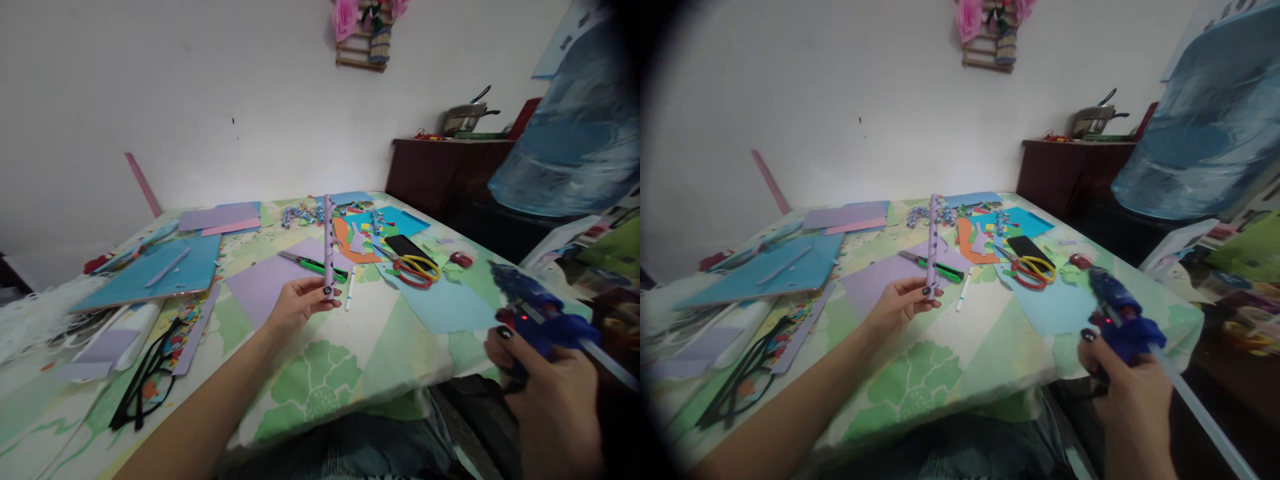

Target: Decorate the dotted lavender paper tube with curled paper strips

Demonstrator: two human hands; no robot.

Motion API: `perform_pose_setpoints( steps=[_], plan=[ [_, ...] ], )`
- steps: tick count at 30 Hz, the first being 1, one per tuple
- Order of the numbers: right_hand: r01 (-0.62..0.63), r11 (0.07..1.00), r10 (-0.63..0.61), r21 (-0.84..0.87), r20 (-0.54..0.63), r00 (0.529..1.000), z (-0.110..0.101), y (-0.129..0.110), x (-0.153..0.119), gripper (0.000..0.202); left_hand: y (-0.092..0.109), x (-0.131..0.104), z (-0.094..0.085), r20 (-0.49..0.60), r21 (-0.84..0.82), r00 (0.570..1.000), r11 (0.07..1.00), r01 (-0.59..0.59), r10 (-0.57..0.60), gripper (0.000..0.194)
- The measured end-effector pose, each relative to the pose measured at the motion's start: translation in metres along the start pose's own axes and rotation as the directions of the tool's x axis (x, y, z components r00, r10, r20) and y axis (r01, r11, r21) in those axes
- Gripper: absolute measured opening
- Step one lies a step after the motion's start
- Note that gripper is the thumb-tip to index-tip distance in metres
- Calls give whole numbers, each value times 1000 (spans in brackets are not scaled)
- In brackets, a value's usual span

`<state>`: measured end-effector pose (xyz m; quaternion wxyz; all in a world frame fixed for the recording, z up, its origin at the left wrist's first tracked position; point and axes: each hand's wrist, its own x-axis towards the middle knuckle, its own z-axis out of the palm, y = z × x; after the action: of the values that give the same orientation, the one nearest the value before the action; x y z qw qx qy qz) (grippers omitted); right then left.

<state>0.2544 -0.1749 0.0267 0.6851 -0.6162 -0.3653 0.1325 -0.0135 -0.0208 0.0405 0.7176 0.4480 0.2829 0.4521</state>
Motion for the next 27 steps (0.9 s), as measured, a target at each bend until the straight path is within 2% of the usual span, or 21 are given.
perform_pose_setpoints(
  steps=[1,2,4,8,11,16,27],
  plan=[
    [-1,997,-1,71,24,1000,12,-10,-7,20,1,-1,0,7,12,1000,1000,3,-3,29],
    [-41,973,24,225,76,997,23,-17,-14,21,1,-1,1,16,22,1000,1000,5,-6,28],
    [-114,920,40,375,201,979,42,-25,-28,18,2,-2,2,39,32,999,999,6,-7,27],
    [-116,944,-33,310,436,899,65,-17,-54,16,2,-3,3,85,36,996,999,-9,6,25],
    [-93,966,-54,242,538,841,72,-10,-64,20,1,-4,3,127,55,992,998,-29,22,24],
    [-53,989,-44,141,610,791,76,-7,-66,41,-2,-4,1,153,44,987,998,-48,41,23],
    [-46,994,-24,99,611,791,79,-9,-66,30,-2,-3,1,161,53,985,996,-68,59,23]
  ],
)
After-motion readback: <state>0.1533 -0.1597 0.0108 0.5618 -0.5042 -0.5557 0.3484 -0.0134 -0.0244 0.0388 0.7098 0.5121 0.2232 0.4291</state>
